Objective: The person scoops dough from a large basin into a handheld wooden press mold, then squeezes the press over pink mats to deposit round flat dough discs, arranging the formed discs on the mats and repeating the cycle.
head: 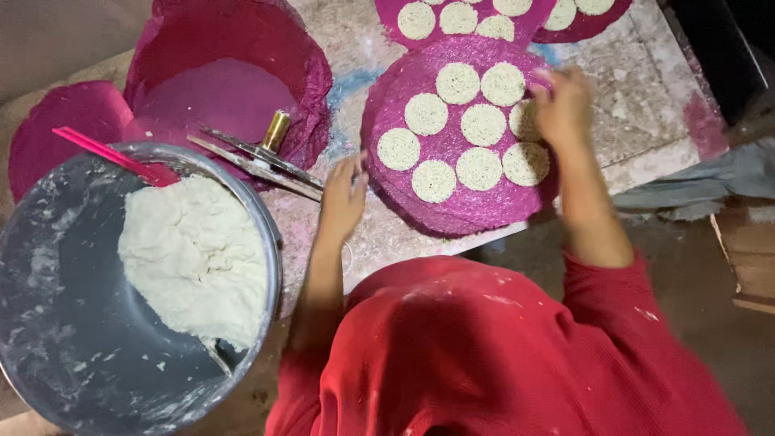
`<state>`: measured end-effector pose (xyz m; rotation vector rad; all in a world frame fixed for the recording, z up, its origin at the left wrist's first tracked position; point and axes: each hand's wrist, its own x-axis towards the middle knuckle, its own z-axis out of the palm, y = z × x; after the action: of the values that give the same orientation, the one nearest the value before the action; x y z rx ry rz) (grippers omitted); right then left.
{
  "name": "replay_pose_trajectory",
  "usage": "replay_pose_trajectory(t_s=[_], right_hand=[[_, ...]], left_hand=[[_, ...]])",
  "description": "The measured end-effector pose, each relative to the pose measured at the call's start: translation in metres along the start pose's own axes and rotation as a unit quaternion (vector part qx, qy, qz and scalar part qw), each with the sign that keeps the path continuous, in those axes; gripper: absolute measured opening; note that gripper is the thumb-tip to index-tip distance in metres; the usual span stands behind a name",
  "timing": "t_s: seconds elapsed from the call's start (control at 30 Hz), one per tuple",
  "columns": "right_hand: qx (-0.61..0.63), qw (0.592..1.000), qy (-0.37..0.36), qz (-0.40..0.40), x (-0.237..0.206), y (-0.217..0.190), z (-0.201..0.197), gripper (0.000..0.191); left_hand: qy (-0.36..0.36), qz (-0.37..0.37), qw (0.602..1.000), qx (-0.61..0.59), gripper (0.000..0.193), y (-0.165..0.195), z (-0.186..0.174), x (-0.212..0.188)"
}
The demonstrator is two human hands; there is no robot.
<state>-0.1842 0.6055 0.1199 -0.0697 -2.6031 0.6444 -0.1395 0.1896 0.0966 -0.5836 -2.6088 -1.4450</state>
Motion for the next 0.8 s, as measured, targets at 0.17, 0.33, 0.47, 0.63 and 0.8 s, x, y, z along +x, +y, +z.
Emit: replay_pose_trajectory(t_s=[0.17, 0.33, 0.47, 0.63, 0.8], right_hand=[[-0.100, 0.994, -0.051, -0.006, -0.015, 0.050, -0.016, 0.024], [-0.064, 0.996, -0.061, 0.028, -0.014, 0.051, -0.018, 0.024], [-0.040, 0.998, -0.037, 0.018, -0.014, 0.052, -0.019, 0.020], [-0.028, 0.999, -0.011, -0.022, -0.019, 0.051, -0.012, 0.016], [0.055, 0.998, -0.002, -0.038, -0.019, 0.060, 0.000, 0.014]], left_hand=[[0.009, -0.023, 0.999, 0.041, 0.032, -0.030, 0.016, 0.091], [-0.051, -0.092, 0.982, 0.159, 0.026, -0.038, 0.030, 0.120], [-0.062, -0.140, 0.965, 0.212, 0.021, -0.032, 0.037, 0.121], [0.011, -0.169, 0.965, 0.198, 0.020, -0.016, 0.036, 0.115], [0.056, -0.172, 0.958, 0.222, 0.012, -0.022, 0.034, 0.108]])
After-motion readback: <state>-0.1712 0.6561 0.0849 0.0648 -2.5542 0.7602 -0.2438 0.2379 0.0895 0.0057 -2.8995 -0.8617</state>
